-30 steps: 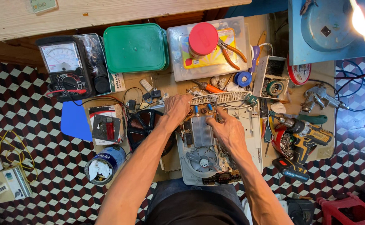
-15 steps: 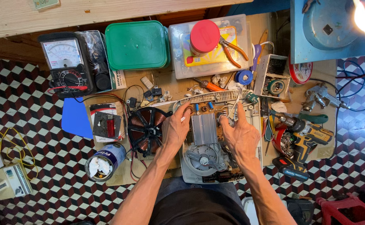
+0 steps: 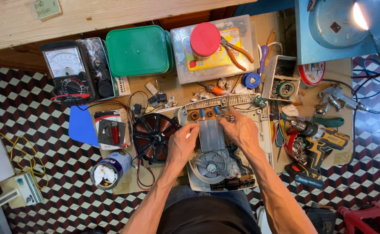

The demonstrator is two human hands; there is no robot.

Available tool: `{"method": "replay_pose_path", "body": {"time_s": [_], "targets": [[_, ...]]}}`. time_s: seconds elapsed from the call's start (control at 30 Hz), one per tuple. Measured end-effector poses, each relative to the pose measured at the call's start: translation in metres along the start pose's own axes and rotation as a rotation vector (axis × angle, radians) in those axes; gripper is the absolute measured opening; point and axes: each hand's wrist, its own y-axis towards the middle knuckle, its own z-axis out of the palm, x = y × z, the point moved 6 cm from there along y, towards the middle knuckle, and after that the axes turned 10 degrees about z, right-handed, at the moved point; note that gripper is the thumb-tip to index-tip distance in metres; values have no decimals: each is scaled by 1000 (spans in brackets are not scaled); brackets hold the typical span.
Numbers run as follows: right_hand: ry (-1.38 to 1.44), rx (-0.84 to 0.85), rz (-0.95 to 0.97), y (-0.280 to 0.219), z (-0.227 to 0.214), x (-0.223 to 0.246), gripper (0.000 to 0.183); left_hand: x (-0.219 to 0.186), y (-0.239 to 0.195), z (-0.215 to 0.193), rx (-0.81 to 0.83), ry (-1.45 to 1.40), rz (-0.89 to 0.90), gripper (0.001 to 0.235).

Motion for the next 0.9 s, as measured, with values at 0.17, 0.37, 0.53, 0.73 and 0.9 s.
{"method": "replay_pose_path", "body": {"time_s": [0.17,0.37,0.53,0.73,0.9], "targets": [[129,112,-119,-15,23,8,78,22,-62,-13,44,16,-134,29],[33,119,-120,-17,38,24,72,40,-88,-8,54,44,-322,36],[-108,29,-207,-30,66,49,69,48,-95,-2,44,28,-297,41],[-24,154,-180,-24,53,37,72,62,-113,-1,73,27,-333,42],[-167,236,-153,-19,57,60,75,65,-122,-2,45,-18,-328,40]]}}
